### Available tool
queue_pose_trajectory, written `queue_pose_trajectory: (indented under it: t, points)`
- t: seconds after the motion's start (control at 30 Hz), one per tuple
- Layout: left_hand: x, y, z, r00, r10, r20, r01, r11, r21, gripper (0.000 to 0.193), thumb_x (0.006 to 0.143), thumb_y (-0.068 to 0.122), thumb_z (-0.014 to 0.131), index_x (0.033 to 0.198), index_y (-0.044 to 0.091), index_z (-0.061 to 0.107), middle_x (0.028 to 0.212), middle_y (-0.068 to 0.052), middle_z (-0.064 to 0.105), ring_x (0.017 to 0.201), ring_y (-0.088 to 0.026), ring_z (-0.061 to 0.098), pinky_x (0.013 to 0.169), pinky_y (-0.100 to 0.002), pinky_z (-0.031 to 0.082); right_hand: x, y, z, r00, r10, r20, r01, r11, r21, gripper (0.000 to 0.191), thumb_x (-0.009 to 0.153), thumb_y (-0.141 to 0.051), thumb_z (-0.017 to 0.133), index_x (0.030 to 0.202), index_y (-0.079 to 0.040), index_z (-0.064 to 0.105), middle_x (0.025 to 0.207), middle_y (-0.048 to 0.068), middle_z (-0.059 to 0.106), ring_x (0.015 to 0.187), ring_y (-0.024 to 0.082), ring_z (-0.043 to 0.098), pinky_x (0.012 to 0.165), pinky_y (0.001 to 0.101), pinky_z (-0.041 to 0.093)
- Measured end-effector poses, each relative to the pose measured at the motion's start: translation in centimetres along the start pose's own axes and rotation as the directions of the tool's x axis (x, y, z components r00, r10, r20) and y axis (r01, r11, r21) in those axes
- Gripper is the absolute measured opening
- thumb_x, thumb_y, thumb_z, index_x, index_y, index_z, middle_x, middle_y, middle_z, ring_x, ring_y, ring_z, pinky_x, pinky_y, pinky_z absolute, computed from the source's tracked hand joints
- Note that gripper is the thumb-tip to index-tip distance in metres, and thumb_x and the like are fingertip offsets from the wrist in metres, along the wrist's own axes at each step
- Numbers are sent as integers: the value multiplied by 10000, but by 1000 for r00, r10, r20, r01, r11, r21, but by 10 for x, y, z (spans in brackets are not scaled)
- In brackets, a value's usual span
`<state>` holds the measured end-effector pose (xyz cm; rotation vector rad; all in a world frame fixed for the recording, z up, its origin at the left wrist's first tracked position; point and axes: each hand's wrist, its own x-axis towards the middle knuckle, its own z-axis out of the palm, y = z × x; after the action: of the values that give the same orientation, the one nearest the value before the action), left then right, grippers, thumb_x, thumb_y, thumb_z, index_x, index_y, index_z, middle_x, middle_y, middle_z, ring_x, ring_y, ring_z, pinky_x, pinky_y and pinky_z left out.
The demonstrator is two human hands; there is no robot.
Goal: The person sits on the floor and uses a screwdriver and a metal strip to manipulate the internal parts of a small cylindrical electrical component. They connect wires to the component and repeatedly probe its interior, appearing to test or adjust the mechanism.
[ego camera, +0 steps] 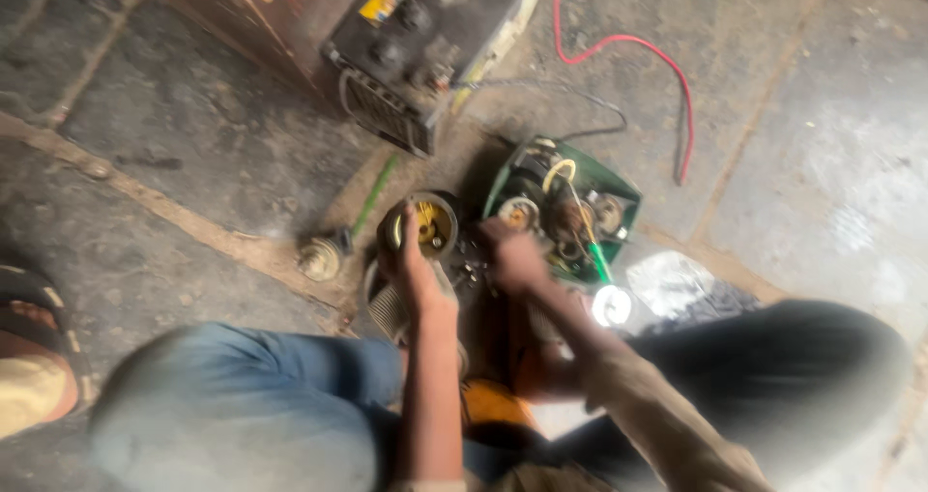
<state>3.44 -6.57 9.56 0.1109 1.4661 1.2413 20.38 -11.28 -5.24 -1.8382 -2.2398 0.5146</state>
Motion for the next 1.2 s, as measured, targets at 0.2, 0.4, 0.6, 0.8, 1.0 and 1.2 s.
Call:
queue_pose_trajectory:
  t: [0.2,0.4,0.6,0.8,1.0,1.2]
  points:
    - [-14,-2,-14,991,69,116,-22,928,-371,628,992,432,587,1431,-15,543,1429,-204,600,1259,-293,611,1073,-434,481,127,-96,22,990,-38,133,-21,908,418,787,759,-323,732,1468,-39,543,1495,182,492,1369,363,466,1107,452,424]
    - [-36,2,-3,929,62,364,86,923,-375,652,1064,500,396,1373,-49,564,1358,-242,640,1251,-313,630,1092,-431,477,172,-105,22,970,-93,226,151,955,-254,444,974,-242,613,1407,-146,600,1530,119,463,1398,304,457,1064,457,453]
    - [-43,-14,-13,898,87,431,66,942,-328,715,1100,510,354,1374,-115,568,1379,-274,626,1272,-322,616,1111,-419,476,166,-88,17,945,-216,245,294,888,-352,318,920,-239,646,1215,-124,671,1499,145,477,1305,290,519,959,359,525]
    - [-45,-54,-37,789,556,261,-614,709,347,610,1128,411,446,1526,-50,412,1487,-237,507,1324,-262,589,1128,-369,492,175,-84,17,931,-289,222,343,902,-263,503,908,-106,661,1406,-100,591,1402,145,506,1108,284,585,803,355,581]
    - [-43,-42,-26,998,52,39,-42,973,-228,601,1008,444,514,1371,-35,530,1342,-255,623,1235,-305,630,1054,-397,500,178,-80,15,930,-291,222,342,908,-241,324,979,-101,611,1303,-104,589,1376,138,554,969,263,643,623,325,587]
    - [-56,-1,-12,975,54,216,11,958,-286,672,1000,526,482,1346,-47,535,1314,-224,650,1240,-285,634,1089,-419,473,165,-81,-11,936,-169,307,234,954,-188,328,1009,-138,583,1326,-74,529,1100,139,680,844,269,691,632,365,582]
